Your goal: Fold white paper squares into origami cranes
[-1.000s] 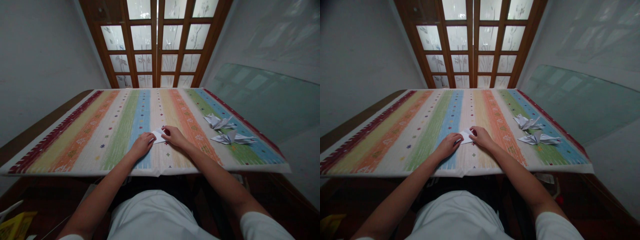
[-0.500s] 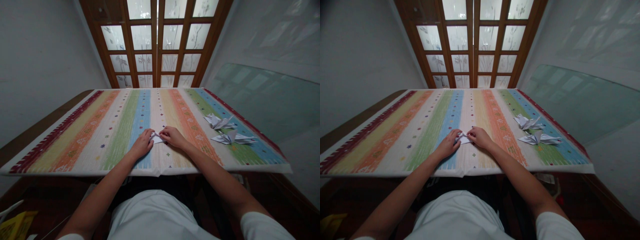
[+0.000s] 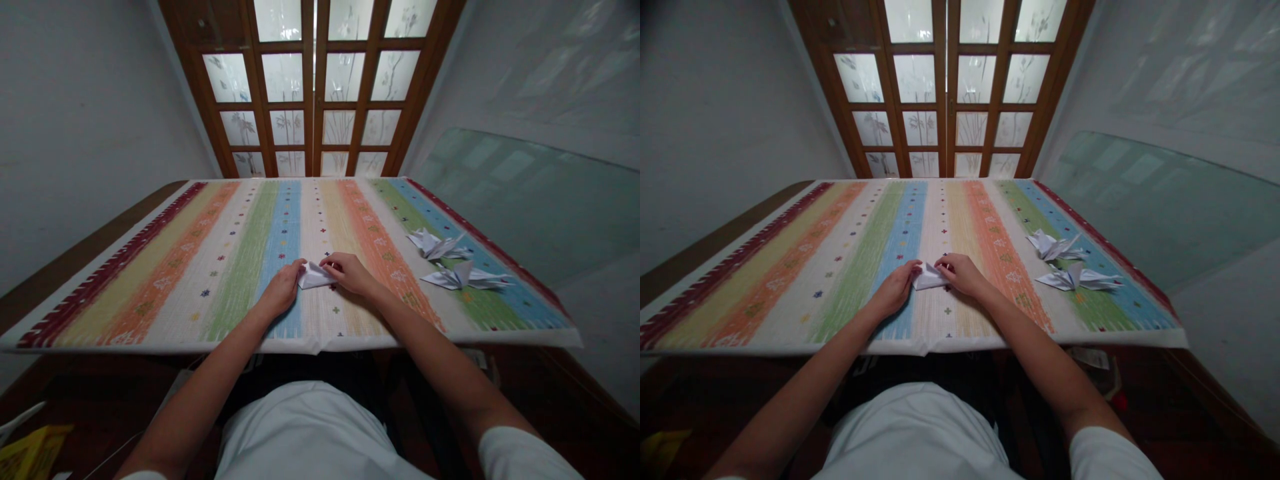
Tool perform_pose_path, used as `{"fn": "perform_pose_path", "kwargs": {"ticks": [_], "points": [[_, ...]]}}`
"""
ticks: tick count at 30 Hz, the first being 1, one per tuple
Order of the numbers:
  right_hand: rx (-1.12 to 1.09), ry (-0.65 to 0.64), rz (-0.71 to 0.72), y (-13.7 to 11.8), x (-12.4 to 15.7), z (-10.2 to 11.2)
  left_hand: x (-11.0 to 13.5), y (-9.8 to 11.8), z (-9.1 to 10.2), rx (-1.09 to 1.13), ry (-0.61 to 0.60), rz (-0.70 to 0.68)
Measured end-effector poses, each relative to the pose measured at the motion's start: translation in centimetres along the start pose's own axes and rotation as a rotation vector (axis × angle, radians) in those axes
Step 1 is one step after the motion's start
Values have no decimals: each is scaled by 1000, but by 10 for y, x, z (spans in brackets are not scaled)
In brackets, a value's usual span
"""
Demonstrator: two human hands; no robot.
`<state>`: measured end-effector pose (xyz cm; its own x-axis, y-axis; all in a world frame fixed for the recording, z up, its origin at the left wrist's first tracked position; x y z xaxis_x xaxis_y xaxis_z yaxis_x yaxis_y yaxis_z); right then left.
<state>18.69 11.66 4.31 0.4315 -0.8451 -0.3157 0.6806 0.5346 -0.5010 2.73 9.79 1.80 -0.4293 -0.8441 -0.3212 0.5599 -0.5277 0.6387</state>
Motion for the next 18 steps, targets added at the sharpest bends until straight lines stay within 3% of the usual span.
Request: {"fn": "perform_pose_path", "kwargs": {"ticks": [8, 12, 18], "points": [[-173, 62, -51, 9, 0, 8, 4, 6, -1, 10, -41, -24], [-190, 40, -173, 27, 0, 0, 6, 11, -3, -37, -76, -74], [-435, 28, -293, 43, 0, -13, 6, 8, -2, -64, -70, -70]]}}
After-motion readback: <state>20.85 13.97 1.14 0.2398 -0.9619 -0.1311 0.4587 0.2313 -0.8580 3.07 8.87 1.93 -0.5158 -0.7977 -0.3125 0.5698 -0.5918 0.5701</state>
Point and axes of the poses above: each hand's wrist, its own x-axis away from the middle knuckle, its own z-axis out of the back of the hand, y = z × x, the point moved 10 cm from there along -x, towards the middle knuckle, and after that the axes turned 8 degrees about x, right-handed, at the moved point
